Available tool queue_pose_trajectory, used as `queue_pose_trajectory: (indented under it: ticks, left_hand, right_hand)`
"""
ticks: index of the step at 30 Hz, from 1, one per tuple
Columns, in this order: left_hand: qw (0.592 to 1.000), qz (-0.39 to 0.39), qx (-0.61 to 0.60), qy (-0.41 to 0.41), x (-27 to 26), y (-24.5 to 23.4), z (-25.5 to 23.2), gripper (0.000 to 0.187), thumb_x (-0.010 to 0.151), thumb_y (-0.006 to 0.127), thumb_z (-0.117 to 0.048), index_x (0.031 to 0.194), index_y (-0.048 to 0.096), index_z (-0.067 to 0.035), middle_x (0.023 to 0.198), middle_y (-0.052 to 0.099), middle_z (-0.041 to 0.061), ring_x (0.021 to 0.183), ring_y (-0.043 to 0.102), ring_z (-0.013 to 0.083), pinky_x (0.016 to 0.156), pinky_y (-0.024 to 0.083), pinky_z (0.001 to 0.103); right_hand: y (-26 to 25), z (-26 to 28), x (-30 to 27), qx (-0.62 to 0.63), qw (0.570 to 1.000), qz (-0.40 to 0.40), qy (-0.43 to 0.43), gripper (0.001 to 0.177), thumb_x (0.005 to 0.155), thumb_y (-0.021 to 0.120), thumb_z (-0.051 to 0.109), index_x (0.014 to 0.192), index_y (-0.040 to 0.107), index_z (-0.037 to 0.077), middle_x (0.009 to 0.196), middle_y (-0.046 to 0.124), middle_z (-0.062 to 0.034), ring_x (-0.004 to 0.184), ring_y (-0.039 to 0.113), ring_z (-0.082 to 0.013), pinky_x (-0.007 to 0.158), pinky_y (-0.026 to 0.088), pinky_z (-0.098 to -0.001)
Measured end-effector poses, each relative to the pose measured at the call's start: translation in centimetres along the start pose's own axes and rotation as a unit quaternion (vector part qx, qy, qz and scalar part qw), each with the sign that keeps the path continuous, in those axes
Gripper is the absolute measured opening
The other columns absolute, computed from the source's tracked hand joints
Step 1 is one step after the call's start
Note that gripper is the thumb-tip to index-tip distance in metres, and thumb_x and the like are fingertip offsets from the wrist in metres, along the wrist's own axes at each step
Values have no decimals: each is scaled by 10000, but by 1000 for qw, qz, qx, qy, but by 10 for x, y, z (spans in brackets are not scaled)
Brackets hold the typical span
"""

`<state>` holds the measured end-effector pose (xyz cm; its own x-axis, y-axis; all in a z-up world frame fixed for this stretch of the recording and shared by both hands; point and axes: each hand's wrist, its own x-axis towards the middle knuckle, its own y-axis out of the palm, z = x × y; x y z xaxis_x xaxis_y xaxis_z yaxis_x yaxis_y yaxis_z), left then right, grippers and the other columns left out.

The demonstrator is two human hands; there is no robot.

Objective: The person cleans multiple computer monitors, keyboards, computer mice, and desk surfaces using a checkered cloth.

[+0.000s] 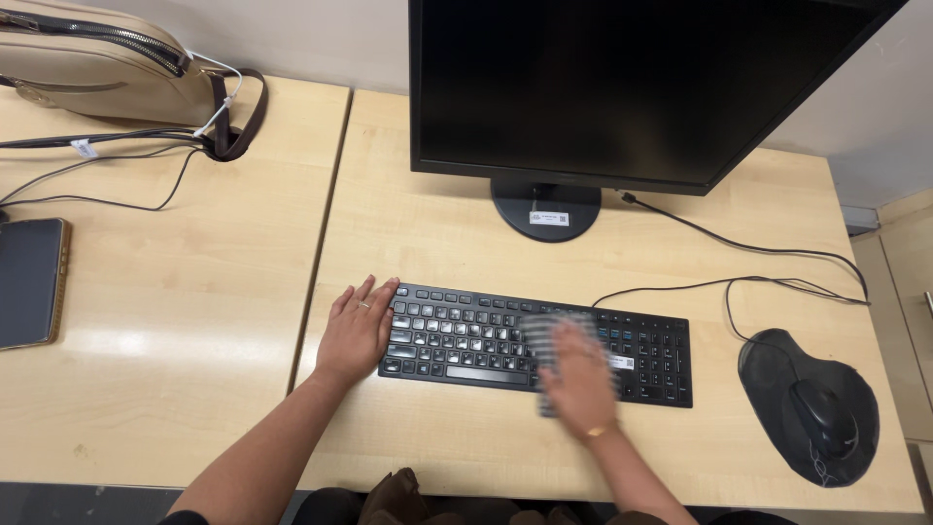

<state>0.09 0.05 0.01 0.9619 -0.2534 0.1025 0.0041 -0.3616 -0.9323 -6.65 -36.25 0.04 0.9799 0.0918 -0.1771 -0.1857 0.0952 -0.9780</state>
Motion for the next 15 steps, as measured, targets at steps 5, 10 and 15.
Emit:
queue_pose_trajectory:
  ticks: [5, 10, 15]
  left_hand:
    - [1000, 3, 4, -3, 0, 0, 0, 498, 1047, 352, -296, 1524, 409, -164, 1461, 560, 69, 1470, 374, 245, 1224, 209, 445]
    - [1000, 14, 14, -5, 1, 1, 0, 500, 1046, 348, -290, 1527, 395, -159, 1472, 541, 62, 1466, 361, 246, 1217, 197, 450]
    - [1000, 7, 13, -3, 1, 3, 1, 505, 1043, 354, -285, 1530, 396, -159, 1478, 545, 58, 1472, 365, 240, 1221, 205, 445]
  right_hand:
    - [36, -101, -24, -25, 984, -113, 135, 663, 1058, 219, 430, 1584, 254, 28, 1687, 190, -133, 1560, 124, -262, 1244, 106, -460]
    - [34, -81, 6, -15, 971, -125, 202, 672, 1052, 243, 431, 1577, 244, 13, 1673, 190, -163, 1558, 114, -292, 1241, 113, -452]
    - [10, 24, 44, 14, 993, -98, 58, 644, 1060, 249, 350, 1592, 189, -8, 1677, 154, -158, 1559, 93, -270, 1252, 128, -460]
